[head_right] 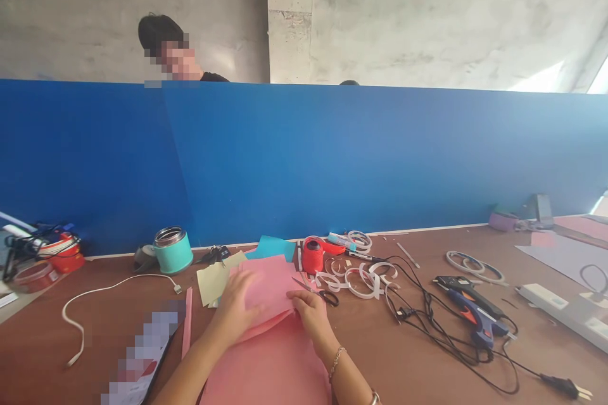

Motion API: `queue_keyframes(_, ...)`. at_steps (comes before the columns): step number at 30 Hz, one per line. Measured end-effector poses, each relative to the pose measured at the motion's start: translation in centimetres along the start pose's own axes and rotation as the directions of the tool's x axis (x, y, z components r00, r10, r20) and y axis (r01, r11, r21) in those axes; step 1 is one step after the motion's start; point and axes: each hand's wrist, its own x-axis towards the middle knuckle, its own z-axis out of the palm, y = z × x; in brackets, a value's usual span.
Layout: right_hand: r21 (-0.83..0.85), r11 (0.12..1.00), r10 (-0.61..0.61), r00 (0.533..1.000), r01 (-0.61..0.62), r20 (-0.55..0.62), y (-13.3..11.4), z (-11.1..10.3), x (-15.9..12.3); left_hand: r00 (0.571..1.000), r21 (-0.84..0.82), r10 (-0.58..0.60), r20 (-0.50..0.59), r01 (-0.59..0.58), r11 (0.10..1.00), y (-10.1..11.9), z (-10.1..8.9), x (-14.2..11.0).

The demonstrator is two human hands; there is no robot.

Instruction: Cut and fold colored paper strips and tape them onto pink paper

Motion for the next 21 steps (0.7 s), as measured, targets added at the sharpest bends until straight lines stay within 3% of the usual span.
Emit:
queue_keyframes(2,0.044,0.999,0.030,0.999,-0.029,-0.020,-0.3,-0.1,-0.1,0.982,-0.032,0.023,0.186,-0.017,0.999,1.2,0.0,-0.2)
queue_keyframes(4,0.023,0.998,0.057,0.998,-0.056,-0.014,-0.4,-0.2,-0.3,0.963,-0.035,0.012,0.270,-0.003,0.999,1.8,0.1,-0.5)
queue_keyframes(10,-0.168,0.985,0.042,0.998,-0.035,0.037,-0.3,-0.5,-0.3,0.917,0.135,-0.005,0.398,-0.053,0.989,1.6,0.2,-1.5)
queue_keyframes(13,-0.328,0.942,-0.050,0.996,0.072,0.073,-0.3,-0.3,-0.2,0.919,0.178,-0.034,0.392,-0.040,0.983,1.1,0.1,-2.0)
queue_keyframes(16,-0.534,0.818,-0.182,0.977,0.215,0.113,-0.6,-0.2,-0.5,0.933,0.211,-0.063,0.355,-0.014,0.977,0.7,0.0,-2.2)
queue_keyframes(19,-0.733,0.593,-0.330,0.931,0.332,0.155,-1.2,-0.3,-1.0,0.937,0.237,-0.052,0.347,-0.033,0.971,0.6,0.1,-2.3)
queue_keyframes(21,-0.787,0.478,-0.343,0.908,0.390,0.241,-1.7,-0.4,-1.2,0.933,0.236,-0.014,0.359,-0.076,0.969,0.6,0.1,-2.3)
